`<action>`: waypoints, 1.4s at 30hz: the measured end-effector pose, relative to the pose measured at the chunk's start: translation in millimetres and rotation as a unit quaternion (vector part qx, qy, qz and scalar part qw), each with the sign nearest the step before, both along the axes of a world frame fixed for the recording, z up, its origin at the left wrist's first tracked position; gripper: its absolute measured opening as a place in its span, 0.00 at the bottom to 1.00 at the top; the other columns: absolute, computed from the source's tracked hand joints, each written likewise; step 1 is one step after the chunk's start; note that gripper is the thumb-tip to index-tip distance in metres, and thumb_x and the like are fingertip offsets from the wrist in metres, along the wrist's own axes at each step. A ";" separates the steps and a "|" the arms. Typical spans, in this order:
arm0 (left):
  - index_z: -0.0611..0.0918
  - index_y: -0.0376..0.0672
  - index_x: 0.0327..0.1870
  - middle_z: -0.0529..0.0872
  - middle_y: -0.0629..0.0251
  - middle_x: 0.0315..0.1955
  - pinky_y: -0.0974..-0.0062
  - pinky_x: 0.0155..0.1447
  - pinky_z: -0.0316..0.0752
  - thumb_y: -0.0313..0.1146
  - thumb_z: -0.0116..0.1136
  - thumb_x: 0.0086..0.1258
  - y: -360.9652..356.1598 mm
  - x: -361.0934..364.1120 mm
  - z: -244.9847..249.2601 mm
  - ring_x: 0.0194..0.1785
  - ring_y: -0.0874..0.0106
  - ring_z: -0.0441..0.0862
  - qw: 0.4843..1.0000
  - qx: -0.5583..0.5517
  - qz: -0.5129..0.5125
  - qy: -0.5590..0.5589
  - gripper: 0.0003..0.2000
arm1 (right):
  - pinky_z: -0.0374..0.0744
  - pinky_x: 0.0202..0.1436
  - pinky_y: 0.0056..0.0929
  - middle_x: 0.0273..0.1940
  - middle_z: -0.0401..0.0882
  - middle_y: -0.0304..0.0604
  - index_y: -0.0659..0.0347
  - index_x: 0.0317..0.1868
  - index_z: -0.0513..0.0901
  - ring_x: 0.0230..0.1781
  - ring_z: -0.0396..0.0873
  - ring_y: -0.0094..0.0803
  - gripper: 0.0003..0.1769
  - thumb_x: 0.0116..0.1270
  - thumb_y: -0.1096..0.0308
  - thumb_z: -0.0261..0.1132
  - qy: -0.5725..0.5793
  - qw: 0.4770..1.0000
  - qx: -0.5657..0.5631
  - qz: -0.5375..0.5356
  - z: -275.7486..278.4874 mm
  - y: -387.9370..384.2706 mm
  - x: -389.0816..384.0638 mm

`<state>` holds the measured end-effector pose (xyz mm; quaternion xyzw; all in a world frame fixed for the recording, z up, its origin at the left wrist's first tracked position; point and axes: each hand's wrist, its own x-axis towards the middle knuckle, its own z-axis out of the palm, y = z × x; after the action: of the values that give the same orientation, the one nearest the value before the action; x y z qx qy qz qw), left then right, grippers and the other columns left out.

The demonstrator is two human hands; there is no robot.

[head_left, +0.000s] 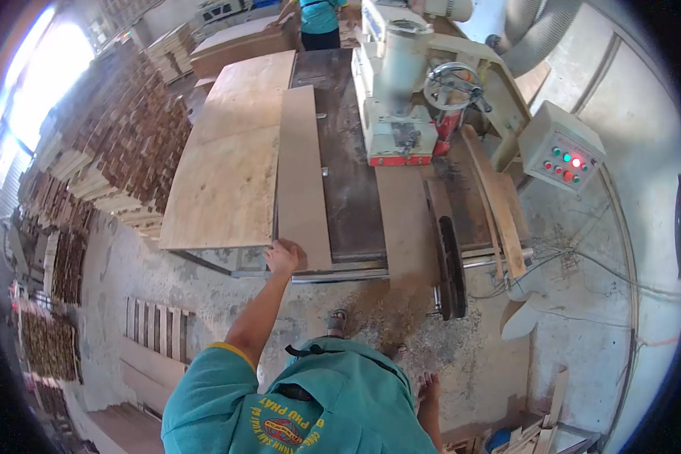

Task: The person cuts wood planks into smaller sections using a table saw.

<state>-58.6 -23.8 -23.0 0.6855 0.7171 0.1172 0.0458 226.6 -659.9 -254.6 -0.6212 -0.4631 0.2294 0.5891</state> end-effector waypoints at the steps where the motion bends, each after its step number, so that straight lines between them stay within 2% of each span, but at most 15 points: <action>1: 0.72 0.36 0.61 0.79 0.44 0.51 0.53 0.65 0.65 0.50 0.64 0.62 -6.0 -6.3 -0.6 0.58 0.48 0.72 0.999 -0.024 -0.011 -0.034 0.32 | 0.81 0.51 0.37 0.67 0.71 0.49 0.58 0.76 0.57 0.53 0.79 0.45 0.36 0.75 0.50 0.54 0.333 0.916 -0.127 -0.186 28.6 -2.2 -8.2; 2: 0.72 0.36 0.61 0.79 0.44 0.51 0.53 0.65 0.65 0.50 0.64 0.62 -11.3 -11.7 -0.1 0.58 0.48 0.72 0.999 -0.031 -0.004 -0.031 0.32 | 0.81 0.50 0.36 0.67 0.72 0.49 0.57 0.77 0.56 0.53 0.79 0.44 0.36 0.75 0.50 0.54 0.604 0.677 -0.237 -0.347 52.0 0.9 -13.9; 6: 0.70 0.35 0.61 0.75 0.41 0.54 0.53 0.64 0.67 0.42 0.69 0.61 -29.4 -13.9 4.6 0.59 0.44 0.71 0.988 -0.029 -0.033 -0.150 0.31 | 0.81 0.42 0.33 0.62 0.76 0.49 0.58 0.74 0.61 0.47 0.81 0.40 0.33 0.75 0.53 0.54 0.603 0.667 -0.230 -0.372 63.1 -2.1 -19.0; 8: 0.69 0.37 0.61 0.74 0.40 0.53 0.51 0.63 0.67 0.41 0.71 0.60 -35.2 -18.8 -6.1 0.59 0.44 0.70 0.980 0.011 -0.048 -0.193 0.33 | 0.81 0.41 0.35 0.54 0.81 0.52 0.65 0.65 0.71 0.41 0.83 0.45 0.27 0.73 0.57 0.59 0.572 0.714 -0.228 -0.334 71.3 17.5 -17.4; 10: 0.68 0.37 0.62 0.73 0.40 0.53 0.51 0.63 0.68 0.42 0.72 0.59 -39.7 -27.0 -24.3 0.59 0.43 0.70 0.975 0.010 -0.063 -0.212 0.33 | 0.81 0.39 0.35 0.52 0.83 0.52 0.64 0.63 0.72 0.40 0.83 0.44 0.26 0.72 0.58 0.62 0.537 0.739 -0.246 -0.325 113.2 59.2 -23.3; 15: 0.66 0.37 0.64 0.74 0.38 0.53 0.53 0.62 0.69 0.41 0.72 0.59 -71.4 -23.3 -16.3 0.59 0.43 0.72 0.957 -0.052 -0.020 -0.284 0.35 | 0.80 0.38 0.33 0.50 0.84 0.49 0.61 0.62 0.73 0.40 0.84 0.40 0.24 0.71 0.57 0.64 0.495 0.784 -0.256 -0.273 167.5 155.9 -28.7; 20: 0.63 0.35 0.67 0.77 0.45 0.51 0.57 0.55 0.74 0.38 0.71 0.60 -95.4 -25.7 -49.8 0.50 0.52 0.80 0.915 -0.052 -0.086 -0.390 0.37 | 0.79 0.44 0.31 0.51 0.82 0.44 0.60 0.61 0.73 0.43 0.82 0.35 0.23 0.74 0.54 0.60 0.461 0.829 -0.249 -0.195 228.7 252.0 -60.3; 22: 0.63 0.35 0.67 0.77 0.47 0.51 0.58 0.54 0.75 0.37 0.71 0.61 -113.1 -20.4 -38.5 0.49 0.55 0.81 0.902 -0.108 -0.071 -0.412 0.37 | 0.79 0.44 0.30 0.51 0.82 0.44 0.60 0.61 0.74 0.42 0.82 0.34 0.22 0.74 0.55 0.61 0.457 0.829 -0.263 -0.186 233.8 278.3 -76.3; 24: 0.62 0.35 0.68 0.77 0.49 0.51 0.60 0.52 0.76 0.37 0.71 0.62 -133.9 -16.0 -24.4 0.48 0.57 0.81 0.885 -0.163 -0.060 -0.432 0.37 | 0.79 0.41 0.29 0.50 0.82 0.44 0.59 0.64 0.71 0.41 0.82 0.31 0.24 0.73 0.59 0.63 0.414 0.864 -0.271 -0.093 233.2 295.4 -90.8; 28: 0.61 0.34 0.68 0.78 0.49 0.50 0.62 0.50 0.76 0.38 0.70 0.63 -169.2 -8.8 -23.5 0.47 0.59 0.81 0.881 -0.198 -0.079 -0.423 0.37 | 0.80 0.40 0.31 0.47 0.82 0.45 0.57 0.67 0.66 0.41 0.82 0.30 0.27 0.72 0.61 0.64 0.366 0.889 -0.254 -0.108 230.7 320.1 -119.1; 30: 0.61 0.34 0.67 0.79 0.49 0.48 0.61 0.49 0.76 0.40 0.70 0.64 -185.1 -6.9 -19.3 0.46 0.58 0.82 0.877 -0.186 -0.090 -0.434 0.37 | 0.81 0.38 0.34 0.46 0.81 0.45 0.55 0.67 0.64 0.40 0.82 0.31 0.28 0.72 0.62 0.64 0.280 0.916 -0.267 -0.103 229.6 326.6 -120.4; 32: 0.62 0.33 0.67 0.82 0.48 0.45 0.60 0.48 0.77 0.47 0.69 0.64 -199.1 -5.9 -4.9 0.44 0.57 0.84 0.862 -0.279 -0.039 -0.422 0.38 | 0.80 0.37 0.33 0.46 0.81 0.46 0.58 0.65 0.65 0.38 0.83 0.32 0.27 0.72 0.62 0.64 0.214 0.935 -0.267 -0.092 212.4 318.3 -117.1; 36: 0.62 0.31 0.66 0.84 0.46 0.43 0.60 0.49 0.78 0.52 0.67 0.65 -227.8 -8.4 -24.8 0.45 0.56 0.85 0.865 -0.229 -0.076 -0.440 0.40 | 0.80 0.36 0.33 0.47 0.82 0.48 0.65 0.59 0.68 0.34 0.83 0.36 0.23 0.71 0.61 0.63 0.009 0.943 -0.316 -0.100 192.1 276.3 -97.3; 40: 0.62 0.28 0.65 0.84 0.44 0.46 0.62 0.52 0.78 0.53 0.66 0.66 -253.1 6.9 -20.9 0.49 0.58 0.84 0.873 -0.256 -0.063 -0.409 0.40 | 0.81 0.37 0.35 0.47 0.81 0.50 0.66 0.56 0.71 0.34 0.84 0.38 0.21 0.72 0.59 0.62 0.038 0.921 -0.370 -0.120 183.2 238.7 -86.5; 42: 0.62 0.27 0.65 0.84 0.45 0.47 0.63 0.53 0.78 0.54 0.65 0.66 -266.2 16.7 -11.7 0.50 0.59 0.84 0.882 -0.257 -0.063 -0.389 0.41 | 0.82 0.43 0.37 0.50 0.81 0.50 0.65 0.57 0.73 0.38 0.84 0.40 0.21 0.72 0.58 0.63 0.371 0.889 -0.241 -0.116 200.9 230.4 -102.5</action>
<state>-41.9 -289.9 -34.8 0.5925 0.6022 0.1833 0.5027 124.0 -429.4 -53.7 -0.6631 -0.0655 0.4778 0.5724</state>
